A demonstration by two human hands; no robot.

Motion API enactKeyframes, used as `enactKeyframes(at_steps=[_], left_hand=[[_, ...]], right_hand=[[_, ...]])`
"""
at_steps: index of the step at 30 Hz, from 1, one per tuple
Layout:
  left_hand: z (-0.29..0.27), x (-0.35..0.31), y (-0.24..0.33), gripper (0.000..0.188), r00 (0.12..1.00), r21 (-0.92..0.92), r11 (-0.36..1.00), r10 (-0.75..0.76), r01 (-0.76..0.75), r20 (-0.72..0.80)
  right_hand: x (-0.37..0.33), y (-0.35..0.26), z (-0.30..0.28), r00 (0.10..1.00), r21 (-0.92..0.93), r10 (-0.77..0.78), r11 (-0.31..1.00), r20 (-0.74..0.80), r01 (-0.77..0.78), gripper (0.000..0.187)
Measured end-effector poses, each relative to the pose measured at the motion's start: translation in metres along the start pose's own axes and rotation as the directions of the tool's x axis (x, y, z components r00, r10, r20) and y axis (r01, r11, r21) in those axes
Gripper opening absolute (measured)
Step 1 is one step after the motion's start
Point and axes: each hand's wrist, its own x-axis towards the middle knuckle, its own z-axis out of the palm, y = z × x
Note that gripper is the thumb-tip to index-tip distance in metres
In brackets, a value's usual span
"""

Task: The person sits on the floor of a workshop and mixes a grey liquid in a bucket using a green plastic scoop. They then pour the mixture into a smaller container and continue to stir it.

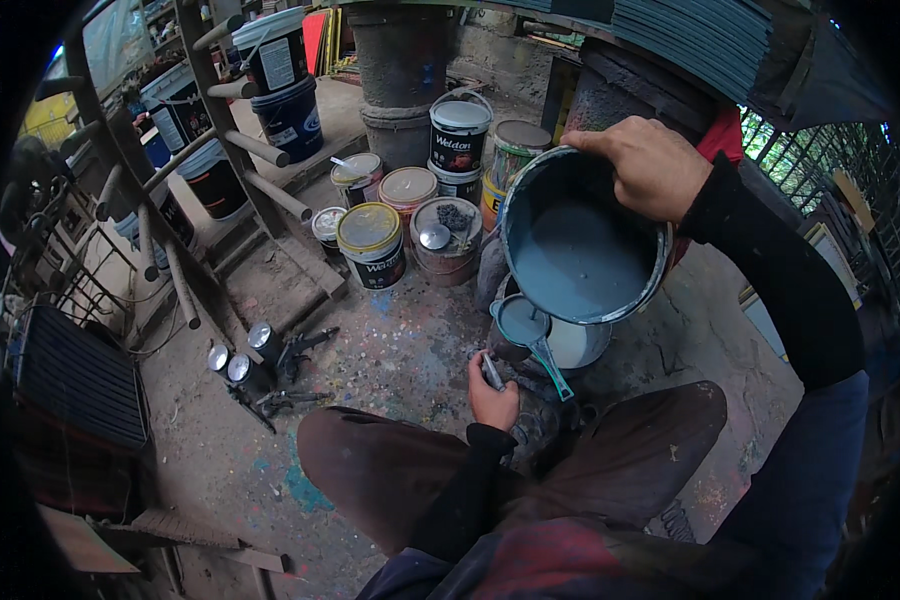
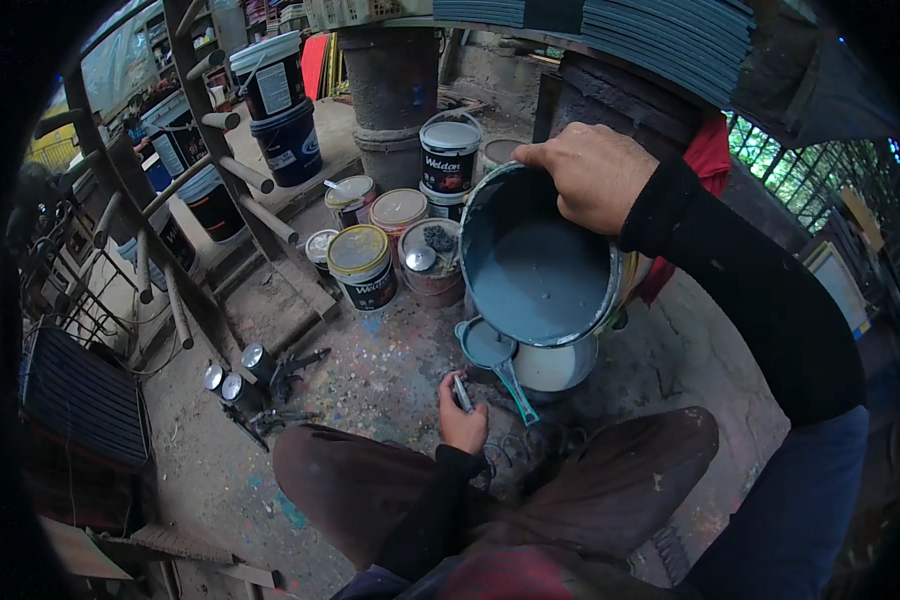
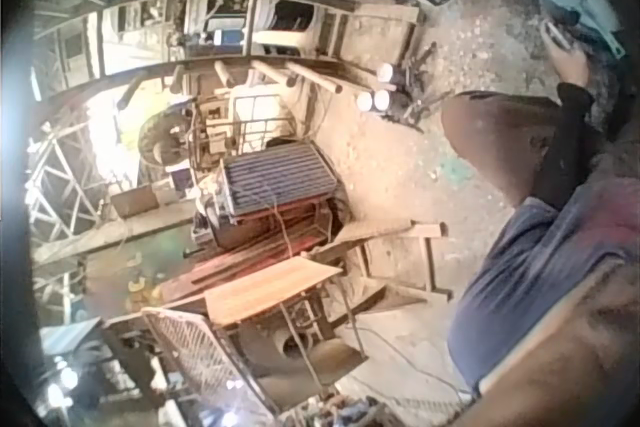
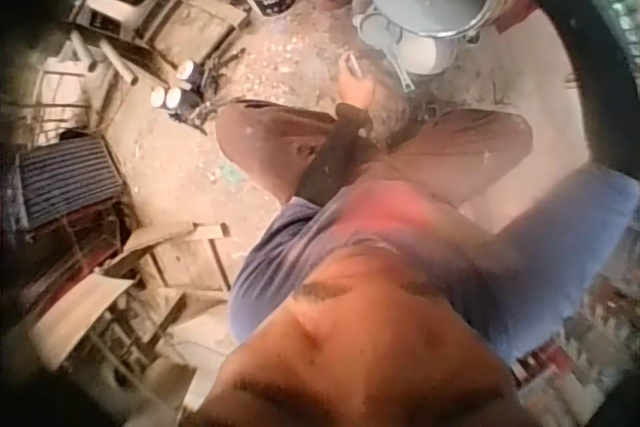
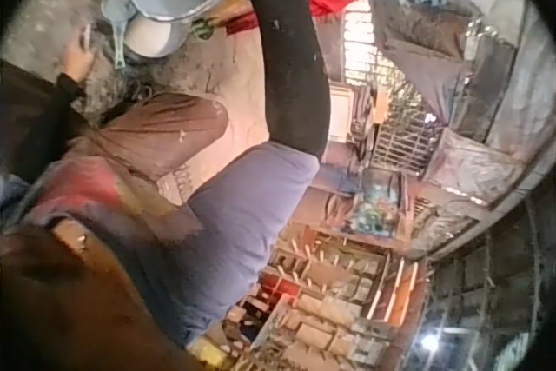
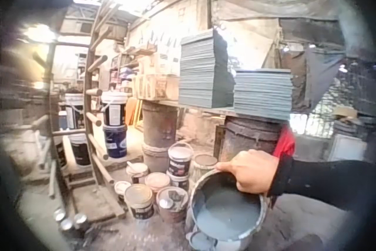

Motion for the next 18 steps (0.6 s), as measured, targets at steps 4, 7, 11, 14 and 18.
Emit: enactKeyframes(at_steps=[4, 7, 11, 14, 18], left_hand=[[-0.0005, 0.0017, -0.0077, 0.059, 0.999, 0.04, 0.998, 0.042, -0.041, -0.008], [0.0009, 0.0015, -0.0081, 0.058, 0.999, 0.019, 0.999, 0.045, -0.045, -0.003], [0.0004, 0.0018, -0.0062, 0.059, 0.999, 0.003, 0.999, 0.04, -0.04, -0.001], [-0.0002, 0.002, -0.0062, 0.059, 1.0, 0.005, 1.0, 0.026, -0.026, 0.008], [-0.0005, 0.002, -0.0049, 0.059, 1.0, 0.013, 1.0, 0.022, -0.022, 0.002]], right_hand=[[0.0017, 0.0001, 0.0006, 1.0, -0.003, -0.02, 1.0, -0.018, 0.02, 0.057], [0.0021, 0.001, 0.0007, 1.0, 0.002, -0.015, 1.0, -0.012, 0.015, 0.057], [0.0024, -0.0032, -0.0036, 1.0, -0.024, 0.007, 1.0, 0.024, -0.006, 0.05], [0.0037, -0.0063, -0.007, 0.997, -0.043, 0.037, 0.998, 0.063, -0.034, 0.047], [0.0037, -0.0051, -0.0052, 0.998, -0.035, 0.044, 0.998, 0.052, -0.042, 0.047]])
